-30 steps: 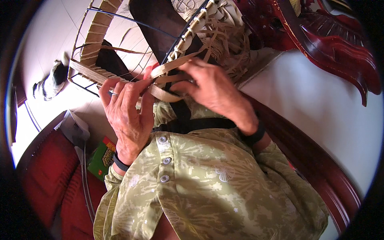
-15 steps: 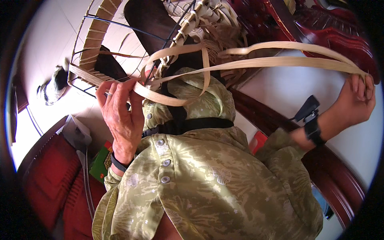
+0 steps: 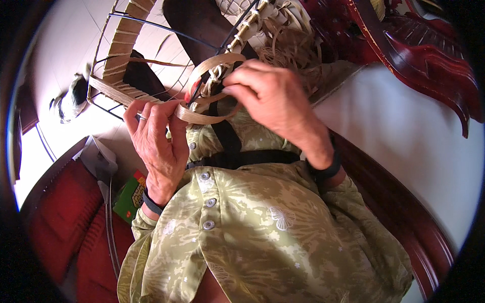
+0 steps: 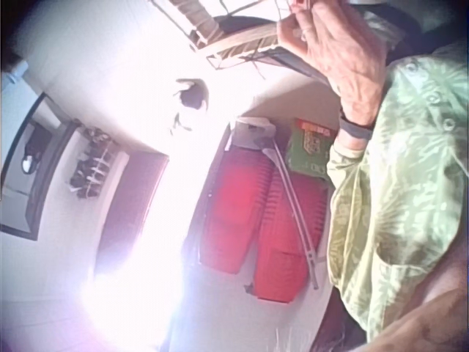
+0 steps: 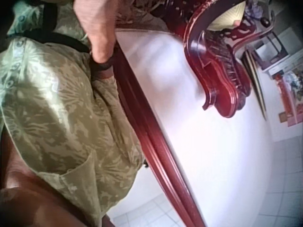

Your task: The person weaves thin strips of material around a structured frame by hand, lacing strips through pre-cut slots and around the frame's edges to build the basket wall.

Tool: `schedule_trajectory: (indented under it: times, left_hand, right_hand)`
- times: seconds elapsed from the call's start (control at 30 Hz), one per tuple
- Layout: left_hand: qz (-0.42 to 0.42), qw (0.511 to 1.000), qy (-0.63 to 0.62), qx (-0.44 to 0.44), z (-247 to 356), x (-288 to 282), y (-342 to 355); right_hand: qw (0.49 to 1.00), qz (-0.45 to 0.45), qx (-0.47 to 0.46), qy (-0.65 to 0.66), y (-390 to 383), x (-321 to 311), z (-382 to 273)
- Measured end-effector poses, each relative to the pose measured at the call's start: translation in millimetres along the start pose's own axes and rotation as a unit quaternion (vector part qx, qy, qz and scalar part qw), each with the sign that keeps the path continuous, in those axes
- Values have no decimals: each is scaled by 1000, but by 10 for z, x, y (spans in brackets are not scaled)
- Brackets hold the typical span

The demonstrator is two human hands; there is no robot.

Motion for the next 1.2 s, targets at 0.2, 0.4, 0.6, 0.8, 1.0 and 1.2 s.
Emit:
schedule_trajectory:
  times: [0.2, 0.4, 0.6, 0.8, 1.0, 1.2]
  left_hand:
    - [-7, 1000, 10, 3, -6, 9, 2]
    - [-5, 1000, -19, 15, -34, 43, 42]
    - [-9, 1000, -10, 10, -26, -20, 7]
    - [1, 1000, -10, -5, -76, 13, -27]
    - [-3, 1000, -26, -9, -74, -8, 9]
    - [-20, 997, -71, -23, -103, -39, 55]
  right_hand:
    - [992, -50, -10, -112, -125, 390, -120]
    - [915, 109, 61, 385, -339, -911, 24]
    - [822, 380, -79, 418, -1454, -3591, 1221]
    - [760, 471, 378, -240, -1330, -3365, 1577]
    - [977, 143, 157, 9, -123, -960, 479]
    - [975, -123, 63, 177, -10, 112, -450]
Point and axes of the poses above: each hand's wrist, its own y-axis towards the middle knuckle, its own x-axis out of the palm, z = x × y, the point moved 6 cm from there along y, towards the middle knuckle, and after that the axes turned 4 degrees about -z, right-handed, at the moved point
